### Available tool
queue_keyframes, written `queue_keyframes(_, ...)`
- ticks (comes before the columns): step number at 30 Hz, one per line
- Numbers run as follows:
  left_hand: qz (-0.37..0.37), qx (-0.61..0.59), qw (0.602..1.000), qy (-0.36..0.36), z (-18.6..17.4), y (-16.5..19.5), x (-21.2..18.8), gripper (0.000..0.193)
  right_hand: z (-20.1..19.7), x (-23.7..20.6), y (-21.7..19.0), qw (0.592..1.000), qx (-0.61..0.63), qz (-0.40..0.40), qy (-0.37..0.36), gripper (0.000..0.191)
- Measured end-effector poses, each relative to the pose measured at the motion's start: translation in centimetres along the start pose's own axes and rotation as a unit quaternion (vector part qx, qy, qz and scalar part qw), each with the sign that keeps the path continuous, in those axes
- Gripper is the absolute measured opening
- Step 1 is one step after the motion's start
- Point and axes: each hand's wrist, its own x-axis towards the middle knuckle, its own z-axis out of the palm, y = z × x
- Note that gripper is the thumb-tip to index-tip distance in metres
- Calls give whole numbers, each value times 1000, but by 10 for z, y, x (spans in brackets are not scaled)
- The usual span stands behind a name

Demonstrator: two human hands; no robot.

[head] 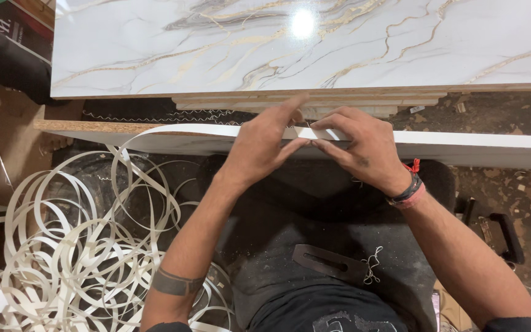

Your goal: The person sits on the floor with a long wood panel across their lap and applies white edge banding tape to its front edge using a hand-held edge banding iron, pressing the tape along the length. They then run a small hand trimmer along the edge and peel off excess tape, working along the panel before setting it aside.

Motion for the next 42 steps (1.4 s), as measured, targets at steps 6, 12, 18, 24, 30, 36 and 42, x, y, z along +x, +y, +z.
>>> queue_keyframes(6,15,42,999,-16,-13,-6,-2,25,1,1,-1,1000,-7,0,-5,24)
queue_keyframes(12,18,48,998,-21,-15,-8,-2,25,7,4,-2,1000,-23,2,-1,23)
queue_keyframes(18,-8,65,997,-45,-16,-12,-3,29,9,6,-4,999,-22,18,-21,24)
queue_keyframes(24,-9,129,991,-37,-23,-14,-8,29,4,3,-8,999,-48,-6,-23,21)
queue_keyframes(30,23,105,994,-14,-10,-3,-3,23,-12,-3,1,996,-72,-54,-10,19)
queue_keyframes(36,47,94,994,8,29,14,14,25,-39,-19,24,993,-107,-34,-25,22)
queue_keyframes(42,47,69,996,24,48,26,21,24,-58,-33,30,995,-97,-16,-22,26)
